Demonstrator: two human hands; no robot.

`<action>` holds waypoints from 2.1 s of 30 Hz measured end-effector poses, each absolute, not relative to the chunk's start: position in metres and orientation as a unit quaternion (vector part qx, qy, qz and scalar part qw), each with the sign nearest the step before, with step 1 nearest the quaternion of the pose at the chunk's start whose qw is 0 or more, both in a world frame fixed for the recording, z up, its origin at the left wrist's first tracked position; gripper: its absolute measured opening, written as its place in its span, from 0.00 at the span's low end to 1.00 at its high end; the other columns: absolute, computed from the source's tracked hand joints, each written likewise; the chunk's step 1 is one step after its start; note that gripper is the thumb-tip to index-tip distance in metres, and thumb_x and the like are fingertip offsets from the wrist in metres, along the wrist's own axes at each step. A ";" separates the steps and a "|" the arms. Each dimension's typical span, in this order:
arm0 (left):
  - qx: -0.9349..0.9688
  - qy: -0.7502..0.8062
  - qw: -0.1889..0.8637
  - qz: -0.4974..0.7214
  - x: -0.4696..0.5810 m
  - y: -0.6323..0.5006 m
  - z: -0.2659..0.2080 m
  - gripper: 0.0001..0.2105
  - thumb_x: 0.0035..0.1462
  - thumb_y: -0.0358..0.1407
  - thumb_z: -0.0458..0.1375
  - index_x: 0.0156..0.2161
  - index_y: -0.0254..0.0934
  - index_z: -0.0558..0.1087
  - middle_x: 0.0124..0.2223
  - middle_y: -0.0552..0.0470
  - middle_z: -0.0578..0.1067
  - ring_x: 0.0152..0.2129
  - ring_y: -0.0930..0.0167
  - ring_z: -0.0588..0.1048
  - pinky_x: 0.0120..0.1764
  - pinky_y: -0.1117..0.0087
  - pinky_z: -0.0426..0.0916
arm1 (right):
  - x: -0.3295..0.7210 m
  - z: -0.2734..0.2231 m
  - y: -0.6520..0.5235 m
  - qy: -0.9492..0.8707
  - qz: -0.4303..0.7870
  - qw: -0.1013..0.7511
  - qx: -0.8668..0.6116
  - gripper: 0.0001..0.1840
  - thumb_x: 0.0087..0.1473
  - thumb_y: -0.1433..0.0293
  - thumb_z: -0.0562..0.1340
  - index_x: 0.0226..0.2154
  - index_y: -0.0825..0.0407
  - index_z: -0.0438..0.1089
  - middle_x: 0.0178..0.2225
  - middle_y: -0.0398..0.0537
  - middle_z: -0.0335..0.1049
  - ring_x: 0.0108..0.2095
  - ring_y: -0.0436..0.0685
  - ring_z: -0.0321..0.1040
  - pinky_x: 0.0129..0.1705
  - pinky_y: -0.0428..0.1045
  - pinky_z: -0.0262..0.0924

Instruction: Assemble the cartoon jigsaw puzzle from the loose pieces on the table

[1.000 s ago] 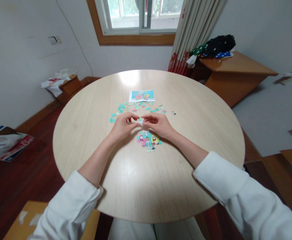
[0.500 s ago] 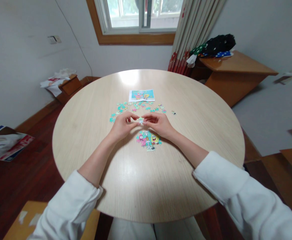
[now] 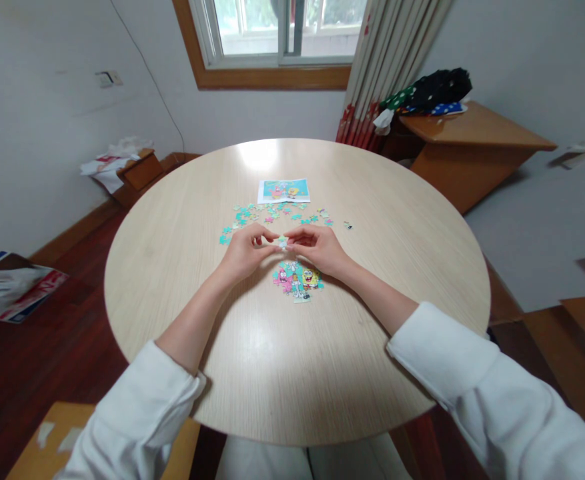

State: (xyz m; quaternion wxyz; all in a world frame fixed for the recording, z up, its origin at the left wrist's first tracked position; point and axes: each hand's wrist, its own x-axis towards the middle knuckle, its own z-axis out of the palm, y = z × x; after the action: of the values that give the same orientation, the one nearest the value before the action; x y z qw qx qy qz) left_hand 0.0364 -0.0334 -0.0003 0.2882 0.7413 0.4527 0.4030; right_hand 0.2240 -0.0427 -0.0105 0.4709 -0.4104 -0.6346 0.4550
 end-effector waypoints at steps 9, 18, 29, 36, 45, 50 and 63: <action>0.741 0.453 0.292 0.401 0.036 -0.034 0.000 0.07 0.47 0.38 0.66 0.30 0.38 0.75 0.29 0.52 0.74 0.27 0.72 0.67 0.32 0.68 0.64 | 0.224 -0.011 -0.042 -0.639 0.453 0.471 -0.406 0.10 0.41 0.67 0.69 0.30 0.53 0.74 0.30 0.46 0.75 0.32 0.52 0.71 0.40 0.53 0.67; 0.744 0.454 0.291 0.395 0.037 -0.035 0.001 0.07 0.47 0.36 0.66 0.31 0.37 0.75 0.30 0.52 0.74 0.27 0.72 0.67 0.32 0.68 0.64 | 0.225 -0.012 -0.041 -0.641 0.453 0.473 -0.400 0.10 0.41 0.68 0.68 0.30 0.54 0.74 0.30 0.47 0.75 0.32 0.52 0.71 0.40 0.53 0.67; 0.744 0.464 0.289 0.384 0.039 -0.038 0.006 0.06 0.47 0.36 0.66 0.31 0.37 0.75 0.30 0.52 0.75 0.27 0.72 0.67 0.31 0.69 0.64 | 0.226 -0.013 -0.040 -0.652 0.448 0.466 -0.396 0.11 0.41 0.68 0.68 0.31 0.54 0.74 0.31 0.48 0.76 0.32 0.52 0.71 0.39 0.53 0.67; 0.743 0.459 0.291 0.390 0.038 -0.037 0.004 0.05 0.47 0.34 0.66 0.30 0.37 0.75 0.30 0.52 0.75 0.26 0.73 0.67 0.31 0.69 0.64 | 0.227 -0.012 -0.039 -0.654 0.453 0.458 -0.397 0.11 0.42 0.67 0.68 0.31 0.55 0.74 0.31 0.48 0.76 0.32 0.53 0.71 0.39 0.53 0.66; 0.745 0.460 0.290 0.386 0.038 -0.036 0.003 0.06 0.46 0.34 0.66 0.30 0.37 0.75 0.30 0.52 0.75 0.27 0.72 0.67 0.32 0.68 0.64 | 0.227 -0.011 -0.041 -0.655 0.456 0.457 -0.393 0.11 0.41 0.68 0.68 0.31 0.55 0.73 0.31 0.47 0.75 0.31 0.52 0.71 0.38 0.53 0.66; 0.743 0.462 0.292 0.386 0.039 -0.036 0.004 0.05 0.45 0.32 0.66 0.29 0.37 0.74 0.30 0.52 0.75 0.26 0.73 0.67 0.32 0.68 0.64 | 0.227 -0.011 -0.040 -0.653 0.460 0.459 -0.389 0.11 0.41 0.67 0.68 0.30 0.55 0.73 0.30 0.47 0.75 0.31 0.52 0.71 0.39 0.53 0.66; 0.750 0.453 0.290 0.385 0.038 -0.034 0.001 0.05 0.46 0.33 0.66 0.29 0.37 0.74 0.30 0.52 0.75 0.27 0.72 0.67 0.32 0.68 0.65 | 0.228 -0.009 -0.040 -0.646 0.480 0.445 -0.393 0.12 0.40 0.66 0.69 0.30 0.55 0.73 0.31 0.47 0.75 0.32 0.52 0.71 0.39 0.53 0.66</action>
State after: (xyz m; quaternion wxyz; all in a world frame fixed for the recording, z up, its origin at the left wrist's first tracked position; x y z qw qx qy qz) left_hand 0.0378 -0.0344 0.0008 0.2905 0.7496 0.4533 0.3849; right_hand 0.2285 -0.0404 -0.0095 0.4453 -0.3934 -0.6457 0.4796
